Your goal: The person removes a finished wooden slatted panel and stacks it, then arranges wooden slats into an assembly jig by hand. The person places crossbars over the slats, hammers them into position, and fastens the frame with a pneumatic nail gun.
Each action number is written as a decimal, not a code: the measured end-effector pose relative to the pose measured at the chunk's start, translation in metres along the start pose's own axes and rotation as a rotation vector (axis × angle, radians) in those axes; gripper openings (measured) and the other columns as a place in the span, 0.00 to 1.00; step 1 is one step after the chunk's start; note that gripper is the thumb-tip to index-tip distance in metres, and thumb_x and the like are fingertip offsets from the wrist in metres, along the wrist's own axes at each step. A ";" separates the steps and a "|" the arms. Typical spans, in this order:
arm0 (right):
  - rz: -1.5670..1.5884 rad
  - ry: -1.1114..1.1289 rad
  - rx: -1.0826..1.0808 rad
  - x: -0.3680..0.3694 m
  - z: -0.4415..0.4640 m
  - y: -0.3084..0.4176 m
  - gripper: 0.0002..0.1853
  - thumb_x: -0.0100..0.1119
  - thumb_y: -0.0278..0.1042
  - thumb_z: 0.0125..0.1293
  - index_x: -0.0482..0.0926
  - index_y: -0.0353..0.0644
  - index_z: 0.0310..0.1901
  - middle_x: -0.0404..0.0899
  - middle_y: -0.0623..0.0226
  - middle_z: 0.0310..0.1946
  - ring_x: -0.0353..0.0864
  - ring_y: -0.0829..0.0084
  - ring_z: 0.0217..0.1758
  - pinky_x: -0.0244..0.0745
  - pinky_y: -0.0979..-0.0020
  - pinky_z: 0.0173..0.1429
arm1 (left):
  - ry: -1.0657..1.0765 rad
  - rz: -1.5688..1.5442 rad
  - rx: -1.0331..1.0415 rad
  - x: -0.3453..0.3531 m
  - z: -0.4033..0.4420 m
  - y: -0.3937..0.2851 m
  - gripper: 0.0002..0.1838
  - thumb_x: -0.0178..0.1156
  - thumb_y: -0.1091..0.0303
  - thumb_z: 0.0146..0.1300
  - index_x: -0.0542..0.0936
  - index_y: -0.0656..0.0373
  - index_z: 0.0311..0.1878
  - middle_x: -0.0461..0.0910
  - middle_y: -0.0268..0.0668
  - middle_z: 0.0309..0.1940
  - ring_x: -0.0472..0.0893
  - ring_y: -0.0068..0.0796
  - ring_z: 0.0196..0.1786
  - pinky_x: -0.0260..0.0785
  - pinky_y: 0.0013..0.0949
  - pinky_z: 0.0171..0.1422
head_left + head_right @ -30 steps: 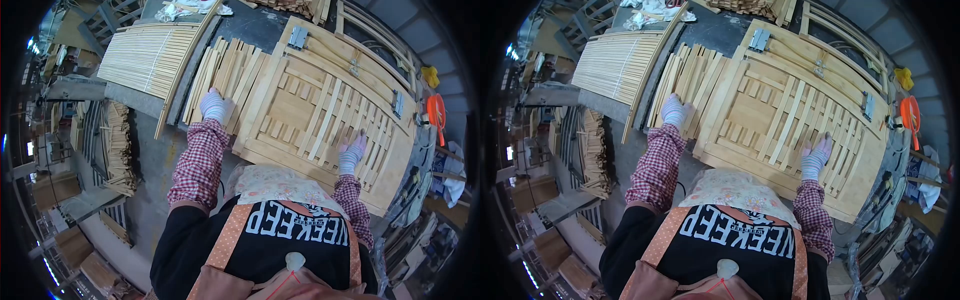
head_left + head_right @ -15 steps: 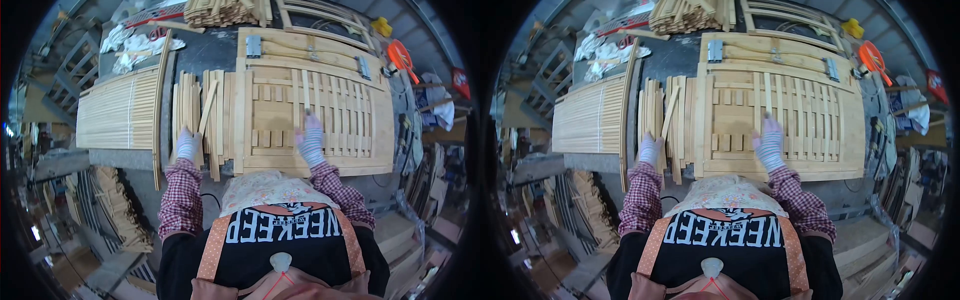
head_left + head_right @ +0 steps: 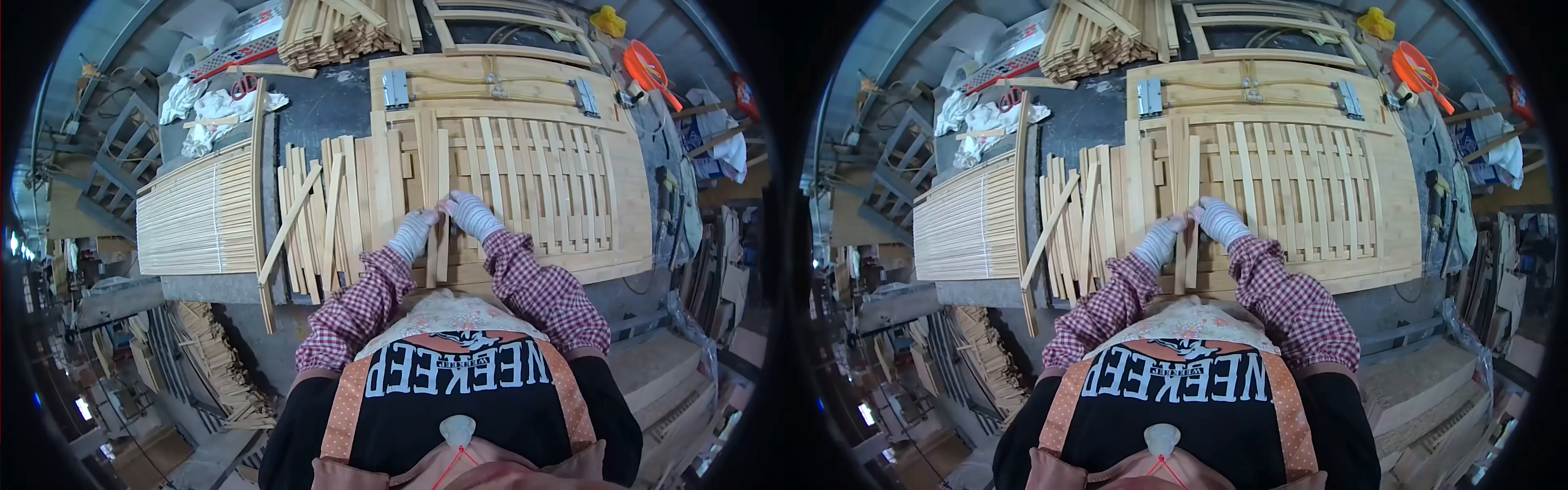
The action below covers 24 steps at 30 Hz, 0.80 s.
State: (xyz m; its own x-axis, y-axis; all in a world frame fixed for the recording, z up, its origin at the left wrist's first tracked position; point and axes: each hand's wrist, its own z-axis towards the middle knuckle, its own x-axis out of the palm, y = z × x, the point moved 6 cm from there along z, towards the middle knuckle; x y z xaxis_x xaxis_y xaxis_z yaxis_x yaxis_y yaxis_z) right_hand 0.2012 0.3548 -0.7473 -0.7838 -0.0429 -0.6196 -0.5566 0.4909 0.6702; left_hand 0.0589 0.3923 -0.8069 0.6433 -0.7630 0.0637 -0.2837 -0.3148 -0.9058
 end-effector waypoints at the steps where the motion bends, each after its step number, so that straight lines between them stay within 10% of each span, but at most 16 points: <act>1: -0.039 0.084 0.031 -0.001 0.002 -0.003 0.21 0.49 0.45 0.64 0.77 0.35 0.46 0.80 0.54 0.43 0.78 0.59 0.46 0.72 0.65 0.53 | 0.066 0.603 0.211 0.015 -0.009 -0.032 0.16 0.58 0.65 0.54 0.80 0.56 0.46 0.80 0.39 0.42 0.78 0.38 0.45 0.69 0.34 0.55; 2: -0.076 0.177 0.064 0.002 0.000 -0.008 0.21 0.48 0.46 0.65 0.77 0.35 0.46 0.80 0.54 0.43 0.78 0.59 0.45 0.72 0.65 0.53 | 0.137 1.198 0.424 0.033 -0.019 -0.044 0.14 0.57 0.72 0.48 0.80 0.53 0.42 0.81 0.37 0.40 0.79 0.42 0.47 0.68 0.36 0.58; 4: -0.106 0.280 0.107 0.003 -0.001 -0.014 0.22 0.47 0.47 0.65 0.77 0.34 0.46 0.80 0.54 0.43 0.79 0.58 0.45 0.72 0.65 0.53 | 0.177 1.098 0.372 0.031 -0.020 -0.027 0.15 0.57 0.68 0.53 0.79 0.57 0.45 0.82 0.33 0.42 0.78 0.38 0.49 0.65 0.35 0.62; 13: -0.547 0.187 0.136 -0.037 0.046 -0.012 0.17 0.47 0.41 0.65 0.80 0.37 0.43 0.82 0.57 0.43 0.81 0.59 0.46 0.74 0.62 0.51 | -0.230 -0.273 -0.020 -0.010 -0.021 0.027 0.23 0.61 0.61 0.57 0.73 0.70 0.48 0.80 0.46 0.43 0.74 0.35 0.55 0.63 0.31 0.62; 16: -0.702 0.297 0.228 -0.032 0.047 0.006 0.17 0.47 0.40 0.65 0.80 0.37 0.43 0.82 0.56 0.44 0.81 0.59 0.47 0.74 0.62 0.51 | -0.272 -0.277 -0.035 -0.010 -0.015 0.046 0.22 0.61 0.63 0.56 0.72 0.70 0.49 0.80 0.45 0.41 0.75 0.35 0.51 0.65 0.30 0.59; 24: -0.415 0.135 -0.547 0.008 0.013 0.036 0.17 0.47 0.40 0.65 0.79 0.35 0.41 0.83 0.57 0.39 0.81 0.57 0.42 0.75 0.62 0.48 | -0.412 -0.353 -0.050 -0.014 -0.010 0.057 0.23 0.62 0.72 0.55 0.68 0.69 0.53 0.80 0.44 0.37 0.80 0.36 0.40 0.71 0.26 0.48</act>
State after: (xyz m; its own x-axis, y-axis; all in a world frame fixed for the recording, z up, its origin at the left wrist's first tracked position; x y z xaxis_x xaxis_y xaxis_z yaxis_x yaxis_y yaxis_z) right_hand 0.1785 0.3830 -0.7334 -0.4838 -0.2576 -0.8364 -0.8485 -0.0962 0.5204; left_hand 0.0267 0.3799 -0.8553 0.9280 -0.3249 0.1822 -0.0268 -0.5460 -0.8373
